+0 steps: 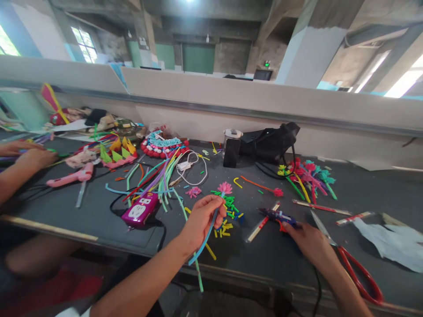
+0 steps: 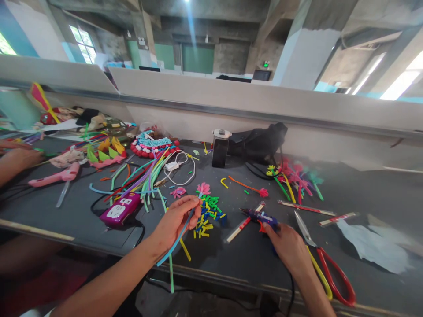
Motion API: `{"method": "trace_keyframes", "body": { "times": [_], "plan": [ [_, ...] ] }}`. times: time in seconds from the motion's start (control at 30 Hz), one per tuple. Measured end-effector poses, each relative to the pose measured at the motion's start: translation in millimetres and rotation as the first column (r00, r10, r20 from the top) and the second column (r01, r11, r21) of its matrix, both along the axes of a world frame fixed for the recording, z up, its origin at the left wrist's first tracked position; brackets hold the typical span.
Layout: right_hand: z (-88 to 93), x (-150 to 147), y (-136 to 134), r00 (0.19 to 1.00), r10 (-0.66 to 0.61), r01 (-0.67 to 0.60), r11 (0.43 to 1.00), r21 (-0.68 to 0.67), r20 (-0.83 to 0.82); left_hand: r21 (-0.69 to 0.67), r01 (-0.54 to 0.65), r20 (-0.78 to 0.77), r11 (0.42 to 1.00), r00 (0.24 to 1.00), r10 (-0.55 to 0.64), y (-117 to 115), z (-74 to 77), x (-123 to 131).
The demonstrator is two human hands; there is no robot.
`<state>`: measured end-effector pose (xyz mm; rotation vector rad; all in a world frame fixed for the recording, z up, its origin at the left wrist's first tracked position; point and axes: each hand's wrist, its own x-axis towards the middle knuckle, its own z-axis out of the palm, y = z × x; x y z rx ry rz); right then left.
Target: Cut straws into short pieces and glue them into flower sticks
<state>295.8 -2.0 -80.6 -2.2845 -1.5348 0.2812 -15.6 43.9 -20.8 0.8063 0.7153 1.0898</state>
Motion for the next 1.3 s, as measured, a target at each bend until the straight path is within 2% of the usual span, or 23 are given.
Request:
{"method": "trace_keyframes", "body": {
  "times": [0.1, 0.23, 0.37, 0.7, 0.97, 1.13, 1.2, 1.3],
  "plan": [
    [3.5, -7.8, -0.6, 0.997, 0.028, -0.023, 0.996, 0.089, -0.066, 0.003, 0.004, 0.006, 1.000, 1.000, -0.004, -0.1, 0.5, 0.2],
    [7.2, -13.7, -0.3, 0.997, -0.002, 0.016, 0.984, 0.175, -0.083, 0.003, 0.000, 0.000, 1.000, 1.000, 0.000, -1.6, 3.1, 0.0],
    [5.2, -13.8, 1.6, 0.994, 0.015, 0.000, 0.990, 0.139, -0.106, 0.001, -0.003, -0.010, 1.000, 1.000, 0.003, -2.1, 4.0, -0.5],
    [4.4, -17.7, 0.6, 0.998, -0.029, 0.034, 0.994, 0.104, -0.047, 0.006, 0.008, -0.003, 1.000, 1.000, -0.008, -2.6, 1.2, -0.8],
    [5.2, -26.0, 3.4, 0.985, -0.065, 0.087, 0.988, 0.131, -0.161, -0.023, 0.135, 0.062, 0.991, 0.989, -0.133, -8.6, -5.7, 8.1],
    [-6.9, -38.5, 7.5, 0.995, -0.013, 0.027, 0.990, 0.140, -0.102, -0.053, 0.130, 0.015, 0.990, 0.992, -0.129, -11.5, -6.3, 13.9],
    [-6.8, -42.5, 8.0, 1.000, -0.004, 0.005, 0.992, 0.126, -0.009, -0.056, 0.142, 0.000, 0.988, 0.990, -0.142, -11.9, -5.1, 13.4],
    [4.6, -48.1, 6.9, 0.979, -0.002, 0.003, 1.000, -0.005, 0.203, -0.024, 0.116, 0.002, 0.993, 0.993, -0.116, -9.1, -2.3, 8.0]
  ]
}}
